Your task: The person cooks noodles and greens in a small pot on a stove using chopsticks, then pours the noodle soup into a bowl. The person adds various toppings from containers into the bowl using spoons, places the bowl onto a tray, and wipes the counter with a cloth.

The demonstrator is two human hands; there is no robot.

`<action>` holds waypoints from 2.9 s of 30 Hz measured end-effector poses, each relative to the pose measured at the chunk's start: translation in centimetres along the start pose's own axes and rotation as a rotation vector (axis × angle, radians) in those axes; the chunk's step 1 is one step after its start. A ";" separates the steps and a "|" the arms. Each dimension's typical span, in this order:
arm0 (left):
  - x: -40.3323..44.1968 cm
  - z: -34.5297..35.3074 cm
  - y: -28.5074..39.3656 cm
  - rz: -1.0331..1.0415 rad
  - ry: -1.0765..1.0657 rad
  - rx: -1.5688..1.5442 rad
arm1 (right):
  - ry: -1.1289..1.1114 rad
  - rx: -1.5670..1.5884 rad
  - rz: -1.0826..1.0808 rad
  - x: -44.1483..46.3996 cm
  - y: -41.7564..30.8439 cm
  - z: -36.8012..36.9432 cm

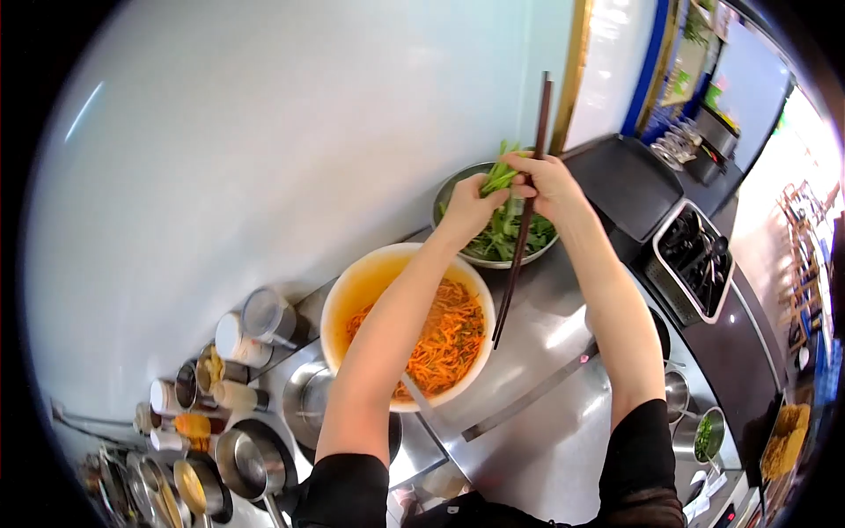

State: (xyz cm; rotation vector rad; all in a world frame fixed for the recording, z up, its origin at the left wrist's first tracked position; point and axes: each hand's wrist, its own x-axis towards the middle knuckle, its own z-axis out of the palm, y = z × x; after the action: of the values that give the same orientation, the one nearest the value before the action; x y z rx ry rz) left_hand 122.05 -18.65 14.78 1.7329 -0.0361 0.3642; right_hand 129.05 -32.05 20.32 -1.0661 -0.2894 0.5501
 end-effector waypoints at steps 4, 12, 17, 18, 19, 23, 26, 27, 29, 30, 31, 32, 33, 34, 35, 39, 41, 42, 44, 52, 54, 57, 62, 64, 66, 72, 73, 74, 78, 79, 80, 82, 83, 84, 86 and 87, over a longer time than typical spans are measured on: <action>-3.2 -0.7 1.3 0.090 0.014 -0.298 | -0.128 -0.169 0.017 -1.5 -0.1 1.7; -26.5 -9.9 9.3 0.102 0.540 0.210 | -0.313 -0.125 0.012 -5.4 -0.9 2.4; -50.1 -18.9 16.5 -0.138 0.732 0.307 | -0.312 -0.094 -0.056 -15.7 -2.0 6.5; -55.1 -20.7 18.7 -0.280 0.805 0.359 | -0.316 -0.098 -0.054 -17.4 -2.2 7.4; -59.3 -22.1 21.5 -0.467 0.915 0.317 | -0.230 -0.137 -0.093 -18.9 -2.3 8.2; -78.1 -30.8 22.5 -0.492 1.154 0.680 | -0.831 -0.203 -0.134 -26.2 -2.3 10.6; -88.0 -37.9 22.8 -0.816 1.093 1.096 | -0.514 -0.142 -0.210 -35.5 2.5 19.0; -90.3 -39.8 21.8 -0.805 1.066 1.299 | -0.171 -0.077 -0.254 -39.7 4.6 24.1; -92.7 -44.3 20.4 -1.034 0.877 1.393 | 0.152 -0.022 -0.261 -43.7 7.2 28.2; -92.9 -45.7 19.6 -1.138 0.777 1.462 | 0.135 -0.022 -0.235 -44.8 8.2 28.6; -92.9 -47.3 18.8 -1.235 0.667 1.461 | 0.110 -0.021 -0.180 -45.8 8.9 29.0; -92.7 -49.0 18.0 -1.319 0.561 1.465 | 0.063 0.037 -0.159 -46.2 9.6 29.0; -92.4 -50.5 16.9 -1.325 0.471 1.470 | -0.057 0.063 -0.124 -46.3 10.1 28.3; -92.1 -51.7 15.6 -1.328 0.383 1.471 | -0.179 0.084 -0.090 -46.4 10.4 27.6; -91.4 -52.7 14.4 -1.306 0.315 1.453 | -0.337 0.093 -0.032 -46.5 10.4 27.1; -90.4 -55.4 6.5 -1.156 0.078 1.356 | -0.323 0.096 0.015 -49.2 12.5 31.4; -91.5 -55.6 3.2 -1.052 0.100 1.383 | -0.233 0.039 0.038 -49.5 13.9 32.4; -92.1 -55.7 1.6 -0.960 0.121 1.412 | -0.140 -0.002 0.047 -49.8 15.0 33.5; -93.4 -56.5 0.0 -0.985 0.120 1.342 | -0.133 -0.018 0.015 -50.2 17.9 35.9; -98.1 -51.4 12.2 -0.168 1.164 1.172 | -0.517 -0.263 0.030 -53.5 34.4 52.9; -100.3 -46.7 17.0 -0.146 1.268 1.163 | -0.786 -0.571 -0.294 -53.4 38.7 55.6; -105.6 -39.5 18.5 -0.246 1.414 1.095 | -1.031 -0.504 -0.447 -53.6 44.0 59.5; -114.2 -27.9 14.3 -0.704 1.488 0.701 | -1.221 -0.468 -0.330 -52.1 51.7 62.0; -117.2 -24.0 11.2 -0.696 1.662 0.419 | -1.133 -0.419 -0.334 -51.5 53.1 62.8; -118.7 -21.7 10.1 -0.762 1.734 0.278 | -1.077 -0.604 -0.385 -51.0 53.0 63.3; -121.3 -20.8 8.7 -0.811 1.644 0.199 | -1.032 -0.560 -0.483 -53.1 49.8 63.1; -121.7 -21.3 8.8 -0.808 1.620 0.178 | -0.987 -0.578 -0.436 -53.4 49.1 63.2; -122.0 -21.9 8.9 -0.809 1.607 0.174 | -0.937 -0.597 -0.389 -53.9 48.4 63.4; -123.7 -25.6 9.3 -0.728 1.563 0.108 | -0.931 -0.508 -0.330 -56.5 50.6 65.8; -124.4 -26.6 9.0 -0.723 1.531 0.082 | -0.961 -0.479 -0.268 -57.2 52.1 66.1; -125.1 -27.5 8.8 -0.719 1.503 0.055 | -0.980 -0.489 -0.278 -57.8 54.2 66.2; -126.0 -29.6 9.3 -0.716 1.478 0.037 | -1.036 -0.624 -0.329 -59.2 55.3 66.4; -126.7 -30.6 9.3 -0.725 1.438 0.052 | -1.054 -0.666 -0.356 -59.6 55.3 65.9; -127.5 -31.5 9.3 -0.734 1.398 0.066 | -1.048 -0.729 -0.453 -59.9 54.8 65.5; -128.7 -32.4 8.8 -0.729 1.375 0.060 | -0.971 -0.717 -0.424 -60.3 53.1 65.3; -129.4 -32.7 8.6 -0.733 1.357 0.062 | -0.932 -0.766 -0.413 -60.6 52.0 65.7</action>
State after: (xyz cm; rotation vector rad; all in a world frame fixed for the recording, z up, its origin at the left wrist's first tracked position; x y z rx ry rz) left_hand -9.89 -11.78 -5.95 1.1351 1.5315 0.8955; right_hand 32.41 2.28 6.97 -1.3616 -1.6005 0.5376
